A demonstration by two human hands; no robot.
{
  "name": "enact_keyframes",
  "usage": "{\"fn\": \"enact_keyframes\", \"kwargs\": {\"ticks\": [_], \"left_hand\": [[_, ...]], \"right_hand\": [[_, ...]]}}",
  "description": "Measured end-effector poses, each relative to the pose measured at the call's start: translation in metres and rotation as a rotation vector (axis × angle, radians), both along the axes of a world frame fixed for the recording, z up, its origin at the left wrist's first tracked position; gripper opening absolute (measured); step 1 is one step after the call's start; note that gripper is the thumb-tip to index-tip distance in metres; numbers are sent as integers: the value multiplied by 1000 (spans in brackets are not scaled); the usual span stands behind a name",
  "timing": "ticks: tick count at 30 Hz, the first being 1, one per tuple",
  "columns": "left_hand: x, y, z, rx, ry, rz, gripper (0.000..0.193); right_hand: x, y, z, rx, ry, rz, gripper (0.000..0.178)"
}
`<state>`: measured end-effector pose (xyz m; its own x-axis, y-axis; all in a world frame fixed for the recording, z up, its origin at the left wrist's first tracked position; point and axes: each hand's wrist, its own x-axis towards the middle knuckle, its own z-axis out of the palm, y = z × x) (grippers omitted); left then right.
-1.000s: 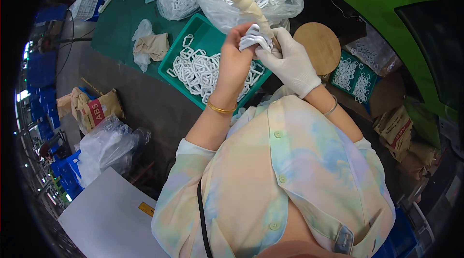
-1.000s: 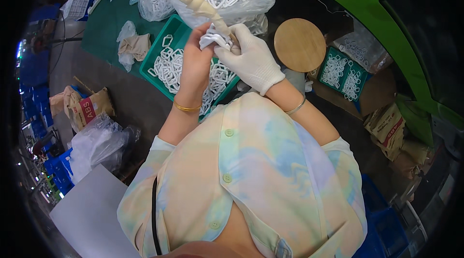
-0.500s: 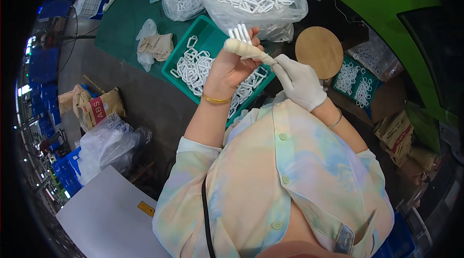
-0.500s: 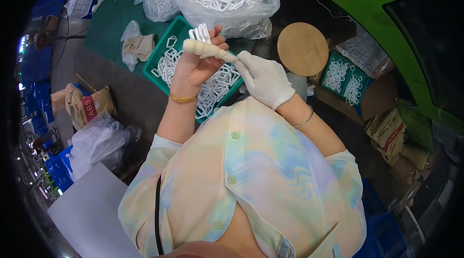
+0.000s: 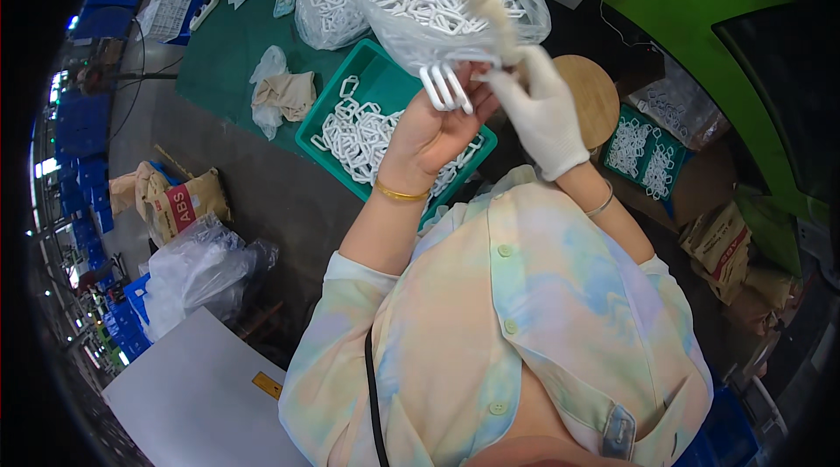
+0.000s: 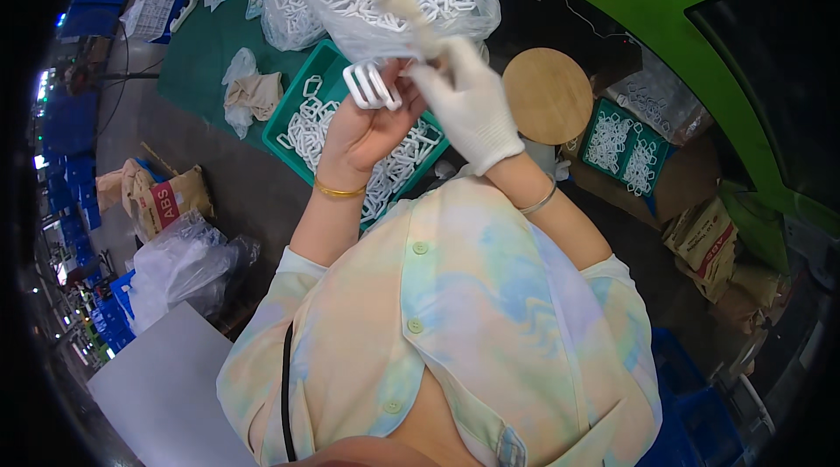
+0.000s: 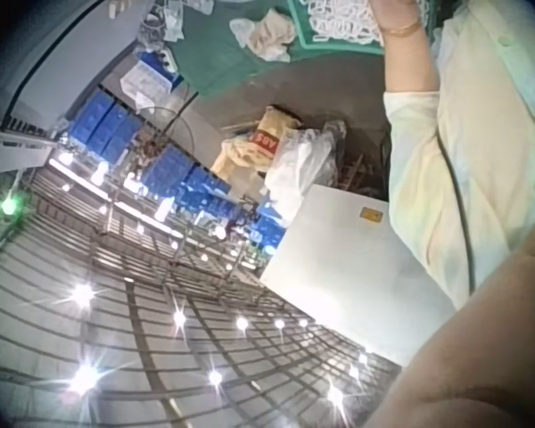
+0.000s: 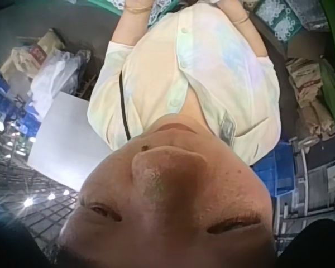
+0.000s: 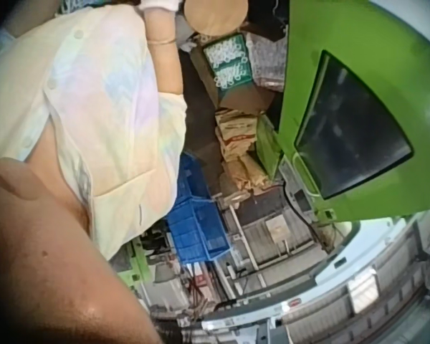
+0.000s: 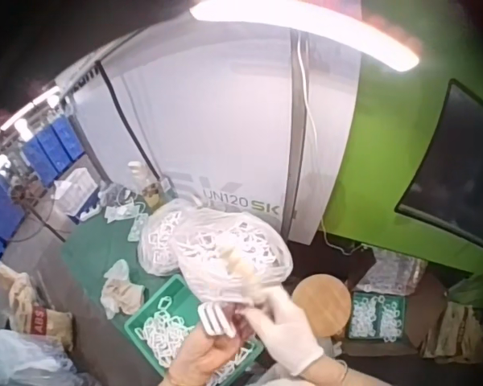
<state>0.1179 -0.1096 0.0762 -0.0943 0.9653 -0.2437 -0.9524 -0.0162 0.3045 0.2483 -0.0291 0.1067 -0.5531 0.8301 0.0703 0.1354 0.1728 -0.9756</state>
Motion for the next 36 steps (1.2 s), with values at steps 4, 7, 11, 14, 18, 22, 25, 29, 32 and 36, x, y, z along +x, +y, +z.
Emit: {"fn": "enact_keyframes", "kwargs": {"ticks": [4,7,11,14,18,22,25,29,32,36], "left_hand": [[-1,3,3,-39,48,51,37],[4,10,11,-79,154,31,37],[1,11,18,30,149,112,36],[-2,14,19,46,169,157,35],[5,16,30,35,213,102,36],[5,17,55,115,259,157,33],[-2,18,57,170,304,209,34],[-8,15,60,183,245,211,38],[-13,17,57,185,264,187,41],[-14,20,69,214,295,142,48]], "right_hand": [[2,-9,16,7,-37,-5,38],[1,-11,5,70,-54,46,32],[-3,6,9,20,39,-118,26],[-1,-7,27,49,-45,7,29],[-8,-6,27,103,-5,9,26],[3,15,24,68,22,-88,16],[21,16,22,120,9,4,14],[27,16,15,92,-145,17,21],[27,14,18,120,-69,-7,20],[21,10,20,225,-80,66,18]]}}
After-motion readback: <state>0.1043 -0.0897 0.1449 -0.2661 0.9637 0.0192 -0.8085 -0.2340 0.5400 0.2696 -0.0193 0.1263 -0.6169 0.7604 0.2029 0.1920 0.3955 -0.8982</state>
